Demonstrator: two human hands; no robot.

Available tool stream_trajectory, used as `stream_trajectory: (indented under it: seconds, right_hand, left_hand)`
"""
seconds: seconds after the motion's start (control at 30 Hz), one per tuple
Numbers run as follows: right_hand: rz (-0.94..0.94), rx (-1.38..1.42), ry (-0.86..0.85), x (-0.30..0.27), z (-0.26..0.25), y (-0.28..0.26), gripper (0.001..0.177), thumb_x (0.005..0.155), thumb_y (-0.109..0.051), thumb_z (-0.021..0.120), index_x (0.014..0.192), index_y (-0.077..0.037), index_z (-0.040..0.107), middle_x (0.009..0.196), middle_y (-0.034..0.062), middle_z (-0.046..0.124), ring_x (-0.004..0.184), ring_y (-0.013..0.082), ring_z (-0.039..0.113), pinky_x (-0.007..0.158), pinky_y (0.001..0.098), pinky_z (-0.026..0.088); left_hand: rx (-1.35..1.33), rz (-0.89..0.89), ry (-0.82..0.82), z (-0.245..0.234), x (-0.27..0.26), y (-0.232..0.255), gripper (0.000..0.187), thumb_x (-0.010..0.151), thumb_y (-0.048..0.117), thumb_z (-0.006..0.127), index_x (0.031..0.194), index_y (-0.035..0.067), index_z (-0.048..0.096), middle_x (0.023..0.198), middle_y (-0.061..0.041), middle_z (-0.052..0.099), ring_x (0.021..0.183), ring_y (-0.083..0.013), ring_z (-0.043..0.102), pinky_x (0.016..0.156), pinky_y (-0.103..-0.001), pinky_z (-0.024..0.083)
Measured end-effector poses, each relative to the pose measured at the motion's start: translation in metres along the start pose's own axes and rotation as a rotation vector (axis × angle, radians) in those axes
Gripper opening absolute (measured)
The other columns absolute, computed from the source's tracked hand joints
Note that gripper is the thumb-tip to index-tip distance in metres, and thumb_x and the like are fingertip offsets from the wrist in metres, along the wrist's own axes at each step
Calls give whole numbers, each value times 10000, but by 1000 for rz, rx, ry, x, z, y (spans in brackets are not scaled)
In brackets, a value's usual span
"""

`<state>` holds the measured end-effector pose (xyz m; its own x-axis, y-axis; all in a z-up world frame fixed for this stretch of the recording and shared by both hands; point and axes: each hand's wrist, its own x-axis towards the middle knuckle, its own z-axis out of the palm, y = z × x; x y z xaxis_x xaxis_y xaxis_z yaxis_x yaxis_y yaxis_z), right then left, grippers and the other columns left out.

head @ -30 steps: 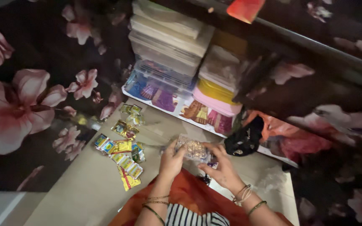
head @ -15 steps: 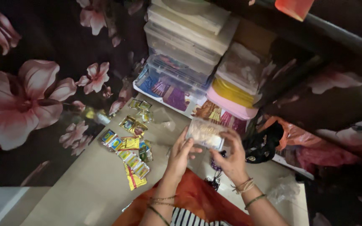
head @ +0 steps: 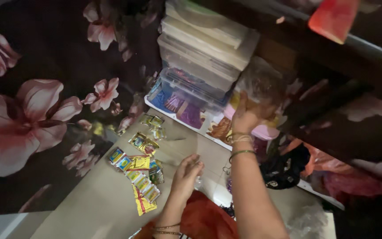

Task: The person organizes items within a cabinet by removing containers, sorting through small packets, handling decorative floral accessories and clothing, and placing them back into the drawers and shelves.

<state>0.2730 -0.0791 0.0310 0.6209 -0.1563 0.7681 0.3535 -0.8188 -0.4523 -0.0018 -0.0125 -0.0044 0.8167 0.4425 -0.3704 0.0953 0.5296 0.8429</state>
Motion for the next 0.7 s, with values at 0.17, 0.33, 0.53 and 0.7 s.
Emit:
stream_trajectory:
  seconds: [0.17,0.33,0.53,0.7]
  right_hand:
    - [-109,-118,-329,28,5,-17,618,982,-433,586,1506,-108,536,1569,300,390,1453,503,297,1194,648,150]
    - [-289,-89,-358,48,-38,-45,545,929,-294,685,1389,-14,598,1498,311,428,1369,520,344,1115,638,229]
    - [-526,370,-1010,-84,-121,-57,433,713,-80,692,1144,-45,676,1156,176,647,1017,391,635,828,480,529]
    - [-424,65,-1222,-160,-156,-65,475,724,-197,796,1153,-92,621,1208,120,578,1141,331,562,871,495,518]
  left_hand:
    - [28,44,72,-11,3,11,506,909,230,711,1358,40,579,1178,-84,732,1056,-169,665,910,-293,527]
    - [277,394,162,-62,2,52,381,922,260,741,1166,-25,677,1378,-80,659,1165,-201,670,1014,-341,520]
    - [675,272,689,-113,-19,84,670,798,411,812,1347,94,593,1429,-190,545,1310,-328,505,1074,-464,418]
    - [891,136,708,-88,-3,55,741,725,444,868,1347,181,566,1537,-259,305,1405,-474,221,1133,-569,253]
